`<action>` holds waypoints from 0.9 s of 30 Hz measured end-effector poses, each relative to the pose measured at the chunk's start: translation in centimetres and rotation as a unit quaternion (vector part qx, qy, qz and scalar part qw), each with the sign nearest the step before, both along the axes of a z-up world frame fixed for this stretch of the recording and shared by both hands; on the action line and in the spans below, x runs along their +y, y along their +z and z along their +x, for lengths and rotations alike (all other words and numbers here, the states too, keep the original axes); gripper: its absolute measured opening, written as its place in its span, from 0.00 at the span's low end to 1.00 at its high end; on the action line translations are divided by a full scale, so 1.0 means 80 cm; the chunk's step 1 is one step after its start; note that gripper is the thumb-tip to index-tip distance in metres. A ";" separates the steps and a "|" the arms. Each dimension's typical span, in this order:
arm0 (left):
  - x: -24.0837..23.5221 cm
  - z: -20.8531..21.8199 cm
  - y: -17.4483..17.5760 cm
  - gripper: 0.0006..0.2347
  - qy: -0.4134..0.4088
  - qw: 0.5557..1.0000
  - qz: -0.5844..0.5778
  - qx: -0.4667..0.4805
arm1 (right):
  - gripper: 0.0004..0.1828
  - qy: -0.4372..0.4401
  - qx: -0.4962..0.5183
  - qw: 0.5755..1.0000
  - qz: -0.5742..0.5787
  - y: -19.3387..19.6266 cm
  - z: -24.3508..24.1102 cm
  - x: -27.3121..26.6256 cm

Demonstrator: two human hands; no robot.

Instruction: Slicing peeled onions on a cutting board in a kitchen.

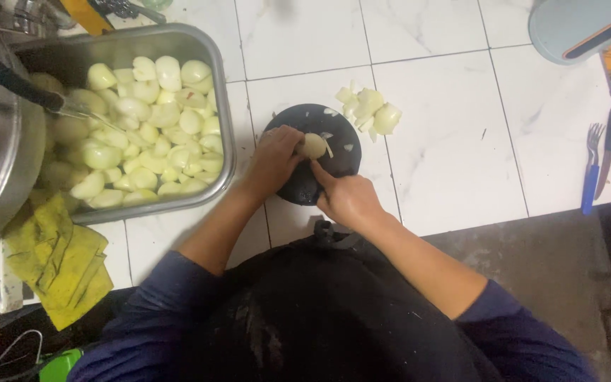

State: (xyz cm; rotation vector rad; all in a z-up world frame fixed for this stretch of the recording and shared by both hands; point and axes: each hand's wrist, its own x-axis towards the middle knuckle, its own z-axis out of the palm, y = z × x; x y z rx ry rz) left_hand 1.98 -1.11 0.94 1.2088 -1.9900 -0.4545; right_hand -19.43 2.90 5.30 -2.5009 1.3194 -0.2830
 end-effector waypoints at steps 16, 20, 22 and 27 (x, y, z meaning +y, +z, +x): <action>0.016 0.002 -0.003 0.13 0.042 0.999 0.014 0.032 | 0.36 0.000 0.013 1.000 0.028 0.065 -0.024 0.033; 0.014 0.001 -0.003 0.13 0.042 0.998 0.004 0.041 | 0.35 0.000 0.032 0.999 0.020 0.053 -0.022 0.028; 0.012 0.001 -0.004 0.13 0.040 0.999 0.004 0.031 | 0.36 0.012 0.035 0.999 0.017 0.051 -0.021 0.025; 0.015 0.001 -0.001 0.12 0.045 0.998 0.007 0.046 | 0.33 0.022 -0.020 0.999 -0.017 0.035 -0.015 0.014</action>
